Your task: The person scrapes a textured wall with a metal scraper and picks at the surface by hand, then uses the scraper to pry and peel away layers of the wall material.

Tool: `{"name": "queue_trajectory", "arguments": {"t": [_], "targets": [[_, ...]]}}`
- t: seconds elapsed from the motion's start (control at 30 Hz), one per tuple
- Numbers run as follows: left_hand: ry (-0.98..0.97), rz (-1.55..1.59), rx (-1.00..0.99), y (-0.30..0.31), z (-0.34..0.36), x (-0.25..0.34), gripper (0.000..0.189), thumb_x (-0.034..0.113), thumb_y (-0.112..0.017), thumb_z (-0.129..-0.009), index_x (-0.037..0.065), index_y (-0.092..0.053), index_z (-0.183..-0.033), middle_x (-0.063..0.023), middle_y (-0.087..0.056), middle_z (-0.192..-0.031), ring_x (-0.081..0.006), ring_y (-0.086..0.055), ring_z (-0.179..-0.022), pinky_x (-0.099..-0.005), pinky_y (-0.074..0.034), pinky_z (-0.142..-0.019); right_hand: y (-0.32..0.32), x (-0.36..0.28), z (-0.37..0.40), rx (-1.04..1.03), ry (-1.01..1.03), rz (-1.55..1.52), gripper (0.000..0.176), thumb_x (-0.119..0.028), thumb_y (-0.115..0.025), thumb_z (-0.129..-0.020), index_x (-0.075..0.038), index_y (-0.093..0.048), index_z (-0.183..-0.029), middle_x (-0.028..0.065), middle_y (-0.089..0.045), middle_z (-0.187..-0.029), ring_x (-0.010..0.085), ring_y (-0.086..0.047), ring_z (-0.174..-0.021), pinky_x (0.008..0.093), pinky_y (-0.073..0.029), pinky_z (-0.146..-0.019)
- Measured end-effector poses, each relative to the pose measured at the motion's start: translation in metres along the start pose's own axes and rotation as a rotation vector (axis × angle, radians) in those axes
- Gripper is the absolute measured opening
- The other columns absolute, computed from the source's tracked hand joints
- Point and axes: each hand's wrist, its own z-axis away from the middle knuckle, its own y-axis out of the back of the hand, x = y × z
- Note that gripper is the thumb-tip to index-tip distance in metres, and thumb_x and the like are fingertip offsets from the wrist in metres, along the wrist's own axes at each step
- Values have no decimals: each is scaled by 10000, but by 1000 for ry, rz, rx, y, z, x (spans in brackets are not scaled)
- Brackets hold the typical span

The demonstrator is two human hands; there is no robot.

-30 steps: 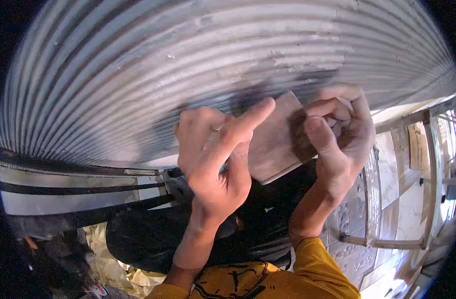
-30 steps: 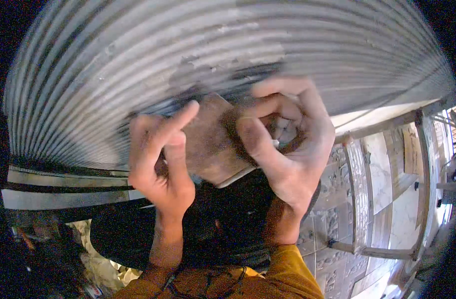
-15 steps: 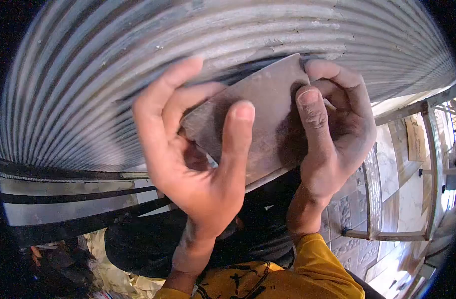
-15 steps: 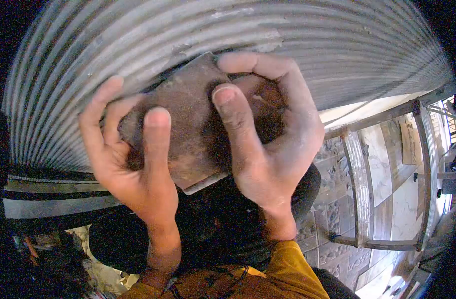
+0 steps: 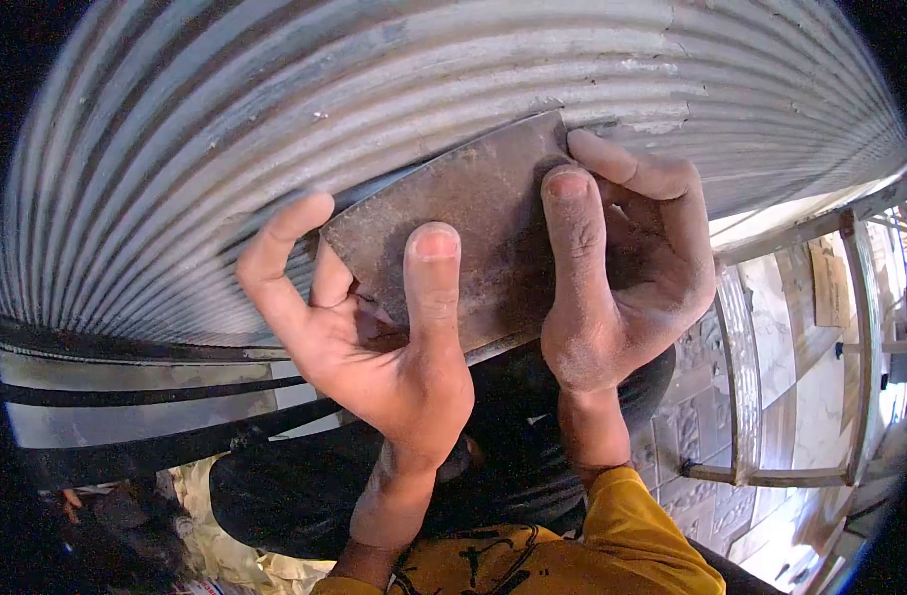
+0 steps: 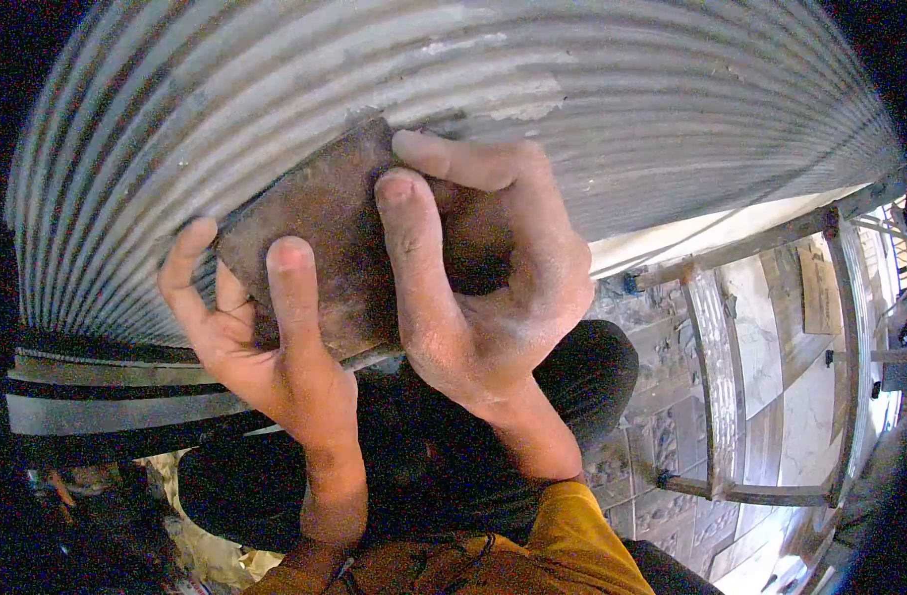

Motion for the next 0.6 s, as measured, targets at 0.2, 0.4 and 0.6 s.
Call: {"name": "queue_trajectory", "arguments": {"t": [0.2, 0.4, 0.6], "targets": [[-38, 24, 16, -2, -3, -6, 510, 42, -634, -928, 54, -354, -1354, -177, -638, -1146, -218, -603, -1038, -345, -483, -924, -4, -1, 1, 15, -4, 16, 135, -3, -682, -890, 38, -636, -1010, 51, -681, -852, 59, -604, -763, 167, -451, -730], [-95, 26, 47, -7, -3, -17, 500, 59, -637, -935, 49, -350, -1345, -179, -637, -1133, -219, -600, -1056, -341, -484, -921, -8, 15, -1, 32, 77, -43, 126, -23, -686, -895, 31, -627, -992, 56, -672, -854, 63, -603, -768, 170, -454, -721], [-176, -52, 83, -7, -4, -25, 482, 67, -635, -938, 42, -357, -1330, -174, -629, -1118, -209, -608, -1029, -321, -496, -885, -14, 33, -4, 61, 284, -80, 141, -40, -692, -897, 19, -605, -990, 49, -653, -853, 64, -590, -748, 174, -456, -697]]}}
